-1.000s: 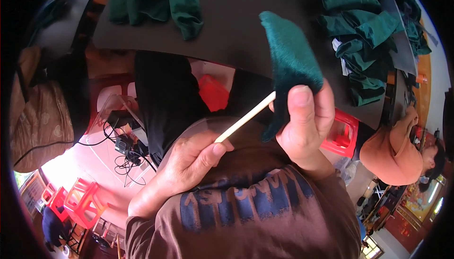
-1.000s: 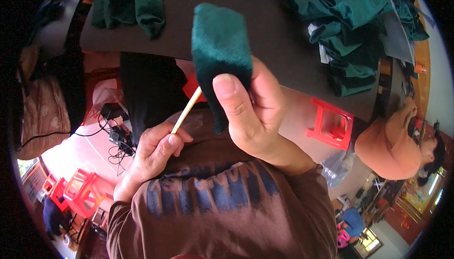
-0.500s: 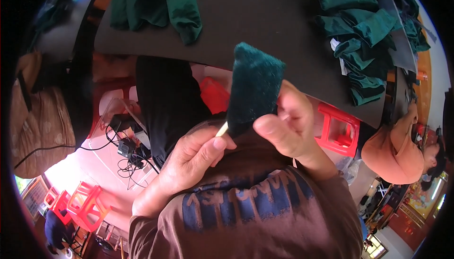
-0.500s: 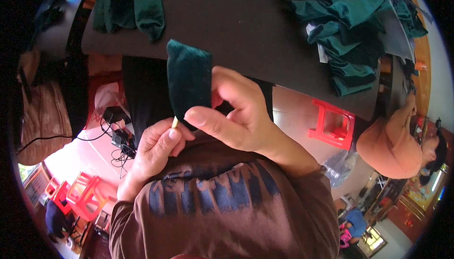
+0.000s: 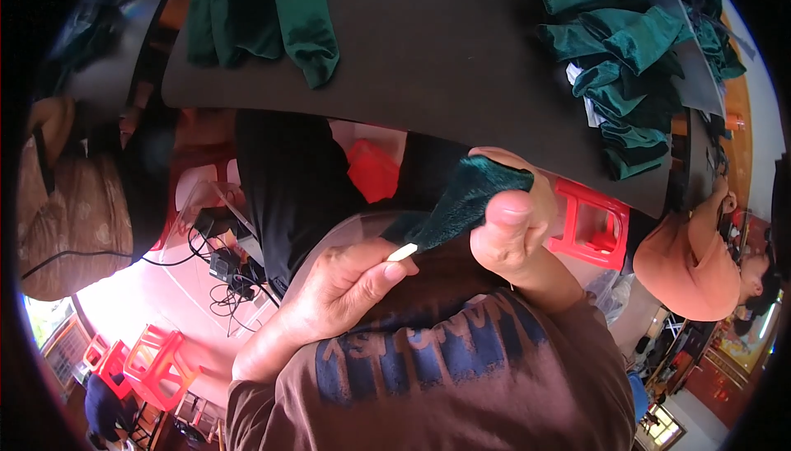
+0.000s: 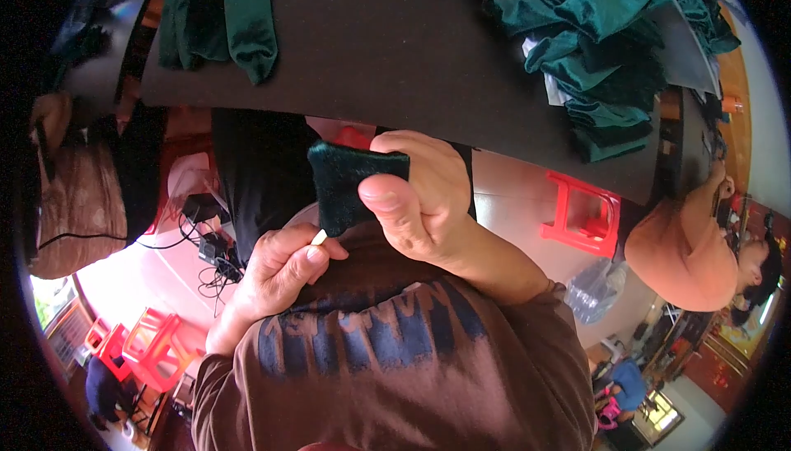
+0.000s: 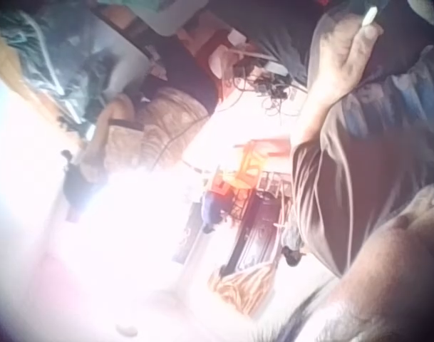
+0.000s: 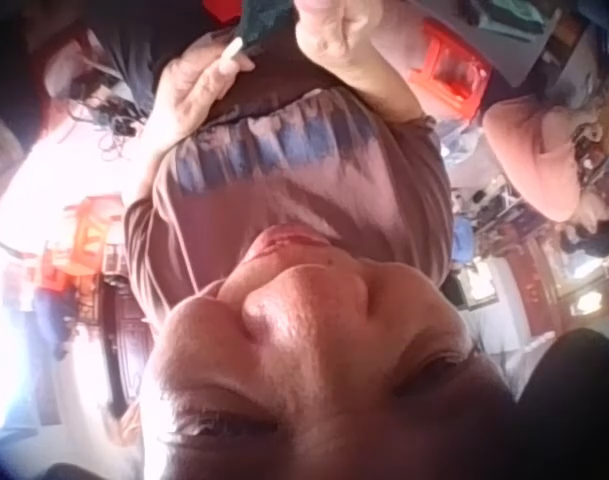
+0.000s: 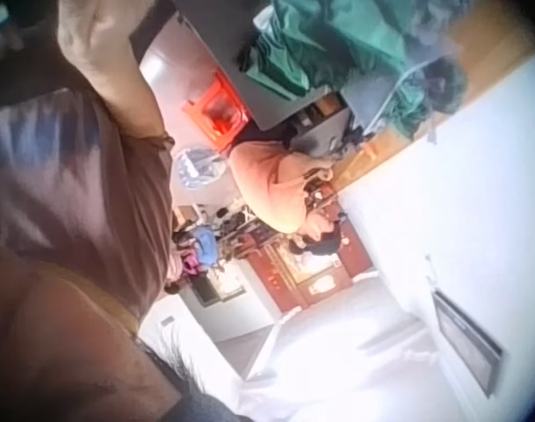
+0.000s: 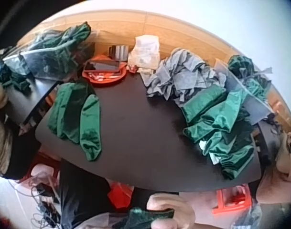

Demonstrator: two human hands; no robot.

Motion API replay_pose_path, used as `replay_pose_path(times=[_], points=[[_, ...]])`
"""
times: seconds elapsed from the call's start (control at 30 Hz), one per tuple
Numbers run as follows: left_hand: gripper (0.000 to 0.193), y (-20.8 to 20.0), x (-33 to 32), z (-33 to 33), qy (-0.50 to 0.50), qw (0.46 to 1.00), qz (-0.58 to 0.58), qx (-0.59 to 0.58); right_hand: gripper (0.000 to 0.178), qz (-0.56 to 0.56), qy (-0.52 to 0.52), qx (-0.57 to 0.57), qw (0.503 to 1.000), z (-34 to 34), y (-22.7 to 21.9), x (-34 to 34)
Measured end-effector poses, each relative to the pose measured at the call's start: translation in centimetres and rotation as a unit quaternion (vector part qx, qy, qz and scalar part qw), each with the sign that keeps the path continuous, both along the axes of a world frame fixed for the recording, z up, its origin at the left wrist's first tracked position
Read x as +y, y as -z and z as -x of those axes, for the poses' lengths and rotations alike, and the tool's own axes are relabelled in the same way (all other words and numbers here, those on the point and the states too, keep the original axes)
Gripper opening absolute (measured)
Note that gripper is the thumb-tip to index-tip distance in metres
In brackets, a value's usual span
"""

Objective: Turning green fabric pieces inside out using a wooden stick.

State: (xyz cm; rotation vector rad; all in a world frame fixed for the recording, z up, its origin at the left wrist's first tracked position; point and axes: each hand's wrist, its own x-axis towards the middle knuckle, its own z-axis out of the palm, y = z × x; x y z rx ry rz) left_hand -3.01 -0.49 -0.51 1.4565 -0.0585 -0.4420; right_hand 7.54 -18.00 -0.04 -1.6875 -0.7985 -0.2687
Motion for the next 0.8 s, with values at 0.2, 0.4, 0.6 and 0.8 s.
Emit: replay_pose_path(times=[0.2,0.4,0.6,0.8], points=[[0.037,-0.3,0.0,0.2,-0.041,0.990,0.085,0.103,0.042,0.037,-0.074,0.023,0.996,-0.1,-0.5,-0.4],[0.036,-0.1,-0.5,0.4,-0.056,0.990,0.078,0.099,0.020,0.024,-0.113,0.036,0.993,0.0,0.1,0.2],[0.036,0.3,-0.5,0.4,-0.062,0.997,0.026,0.049,0.031,-0.091,-0.117,0.230,0.962,-0.5,0.0,0.2],[0.027,0.4,0.0,0.5,-0.020,0.999,-0.028,0.032,0.022,-0.100,-0.124,0.173,0.972,-1.3,-0.5,-0.3]])
